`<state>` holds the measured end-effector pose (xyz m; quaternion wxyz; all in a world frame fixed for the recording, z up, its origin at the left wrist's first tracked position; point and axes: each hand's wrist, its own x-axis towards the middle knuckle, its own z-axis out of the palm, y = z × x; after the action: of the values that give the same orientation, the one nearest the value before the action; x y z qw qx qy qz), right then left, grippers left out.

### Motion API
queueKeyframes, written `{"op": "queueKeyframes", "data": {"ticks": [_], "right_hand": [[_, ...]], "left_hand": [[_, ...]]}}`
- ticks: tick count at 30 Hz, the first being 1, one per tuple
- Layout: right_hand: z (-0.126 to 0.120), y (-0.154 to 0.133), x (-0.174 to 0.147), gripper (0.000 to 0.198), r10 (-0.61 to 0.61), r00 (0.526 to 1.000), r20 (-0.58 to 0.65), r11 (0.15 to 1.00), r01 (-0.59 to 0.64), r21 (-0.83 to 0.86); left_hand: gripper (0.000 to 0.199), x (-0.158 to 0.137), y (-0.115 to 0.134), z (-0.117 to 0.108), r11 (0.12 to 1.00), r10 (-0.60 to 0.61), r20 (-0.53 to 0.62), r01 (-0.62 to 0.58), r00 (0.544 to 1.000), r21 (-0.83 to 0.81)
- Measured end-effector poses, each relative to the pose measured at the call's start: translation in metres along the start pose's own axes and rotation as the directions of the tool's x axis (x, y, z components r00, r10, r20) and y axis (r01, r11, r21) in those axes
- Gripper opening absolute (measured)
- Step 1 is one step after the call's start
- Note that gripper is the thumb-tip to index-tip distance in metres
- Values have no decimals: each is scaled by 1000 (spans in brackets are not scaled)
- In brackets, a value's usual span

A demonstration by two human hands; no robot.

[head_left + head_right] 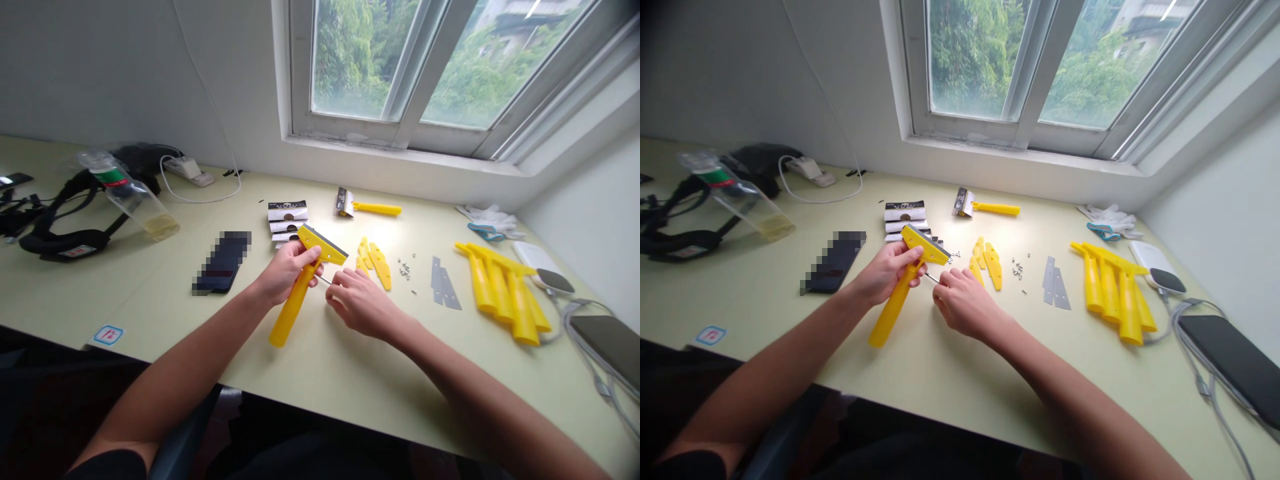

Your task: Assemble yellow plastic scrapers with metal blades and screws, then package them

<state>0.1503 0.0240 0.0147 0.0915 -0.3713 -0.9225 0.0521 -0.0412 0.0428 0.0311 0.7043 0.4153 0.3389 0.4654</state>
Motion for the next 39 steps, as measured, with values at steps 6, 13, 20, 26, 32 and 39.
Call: {"op": "queueKeyframes", "data": {"ticks": [6, 13, 20, 26, 32, 39], "right_hand": [[-59, 9, -12, 12, 189, 965, -180, 943, -126, 309], [-64, 0, -9, 10, 271, 940, -208, 900, -171, 402], [-52, 0, -4, 12, 342, 927, -154, 850, -235, 471], [-46, 0, -3, 26, 393, 919, -33, 664, -258, 702], [-46, 3, -2, 32, 365, 930, 49, 583, -269, 767], [-45, 10, -2, 17, 303, 948, 97, 587, -266, 765]], "left_hand": [[28, -4, -2, 5, 990, -15, 50, 8, 999, 141], [31, -16, -13, 22, 924, -90, 188, 12, 978, 382], [31, -21, -18, 27, 847, -137, 192, 14, 972, 532], [29, -22, -16, 30, 815, -158, 197, 15, 968, 579], [29, -22, -18, 29, 807, -162, 199, 14, 967, 591], [31, -22, -17, 31, 819, -140, 221, -13, 965, 574]]}}
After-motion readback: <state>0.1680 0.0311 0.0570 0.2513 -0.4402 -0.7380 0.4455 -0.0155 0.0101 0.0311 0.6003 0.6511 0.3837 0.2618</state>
